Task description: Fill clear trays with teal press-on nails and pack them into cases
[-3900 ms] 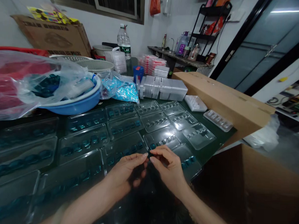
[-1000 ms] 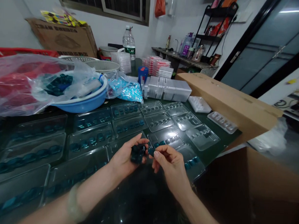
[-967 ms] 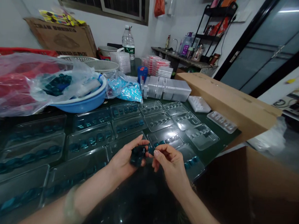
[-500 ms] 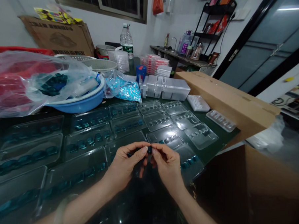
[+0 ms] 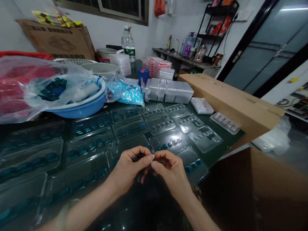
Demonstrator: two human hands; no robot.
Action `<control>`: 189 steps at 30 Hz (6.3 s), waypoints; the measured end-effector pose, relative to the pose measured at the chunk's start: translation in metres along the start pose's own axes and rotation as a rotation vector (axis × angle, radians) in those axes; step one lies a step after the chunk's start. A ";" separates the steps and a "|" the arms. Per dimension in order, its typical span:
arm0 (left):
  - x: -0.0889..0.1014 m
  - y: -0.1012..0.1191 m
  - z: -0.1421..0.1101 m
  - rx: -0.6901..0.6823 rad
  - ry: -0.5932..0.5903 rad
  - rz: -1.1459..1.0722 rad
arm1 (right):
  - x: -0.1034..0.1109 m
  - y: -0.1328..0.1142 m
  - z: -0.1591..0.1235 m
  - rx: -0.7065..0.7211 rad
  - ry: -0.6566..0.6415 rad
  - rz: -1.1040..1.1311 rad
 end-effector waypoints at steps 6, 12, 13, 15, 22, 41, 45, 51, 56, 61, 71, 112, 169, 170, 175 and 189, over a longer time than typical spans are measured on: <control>-0.004 -0.005 0.001 0.019 -0.026 0.011 | 0.001 -0.007 0.000 0.076 0.003 -0.024; -0.006 -0.009 0.003 0.023 -0.037 0.026 | -0.001 -0.004 -0.002 0.049 0.008 0.097; -0.008 -0.009 0.002 0.028 -0.050 0.024 | 0.000 -0.003 -0.002 0.038 0.009 0.109; -0.011 -0.010 0.000 0.042 -0.077 0.015 | 0.000 -0.003 -0.003 0.029 0.016 0.122; -0.015 -0.008 -0.005 0.085 -0.119 -0.031 | 0.000 -0.007 -0.008 0.066 0.054 0.103; -0.009 -0.015 -0.012 0.179 -0.055 -0.109 | 0.017 -0.006 -0.007 0.049 0.121 0.071; -0.021 -0.026 -0.009 0.254 -0.180 -0.244 | 0.013 -0.001 -0.006 0.029 0.067 0.112; -0.019 -0.031 -0.008 0.282 -0.136 -0.188 | 0.020 0.006 -0.006 0.007 0.109 0.092; -0.019 -0.028 -0.011 0.278 -0.156 -0.186 | 0.016 0.000 -0.008 0.025 0.065 0.117; -0.026 -0.035 -0.016 0.353 -0.237 -0.303 | 0.011 -0.002 -0.009 0.018 0.040 0.191; -0.036 -0.022 -0.017 0.309 -0.253 -0.315 | 0.005 0.021 -0.019 -0.214 -0.013 0.558; -0.016 -0.029 0.017 0.347 -0.060 -0.388 | 0.094 -0.015 0.047 0.249 0.159 -0.944; 0.041 -0.019 0.020 0.355 0.023 -0.436 | 0.045 0.021 0.074 0.209 -0.583 -1.663; 0.044 -0.016 0.021 0.349 0.021 -0.463 | 0.044 0.023 0.073 0.209 -0.572 -1.672; 0.062 -0.006 0.019 0.321 0.068 -0.588 | 0.047 0.020 0.070 0.225 -0.502 -1.707; 0.053 -0.019 0.002 0.285 0.279 -0.730 | -0.081 -0.036 -0.008 0.470 -0.186 -1.066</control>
Point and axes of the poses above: each hand's wrist, its own z-axis towards the middle knuckle, its own x-axis out of the back of the hand, y = z × x, the point moved 9 cm from there along z, towards the middle knuckle, and after that the axes turned 2 degrees about x, right-handed, at the moved point
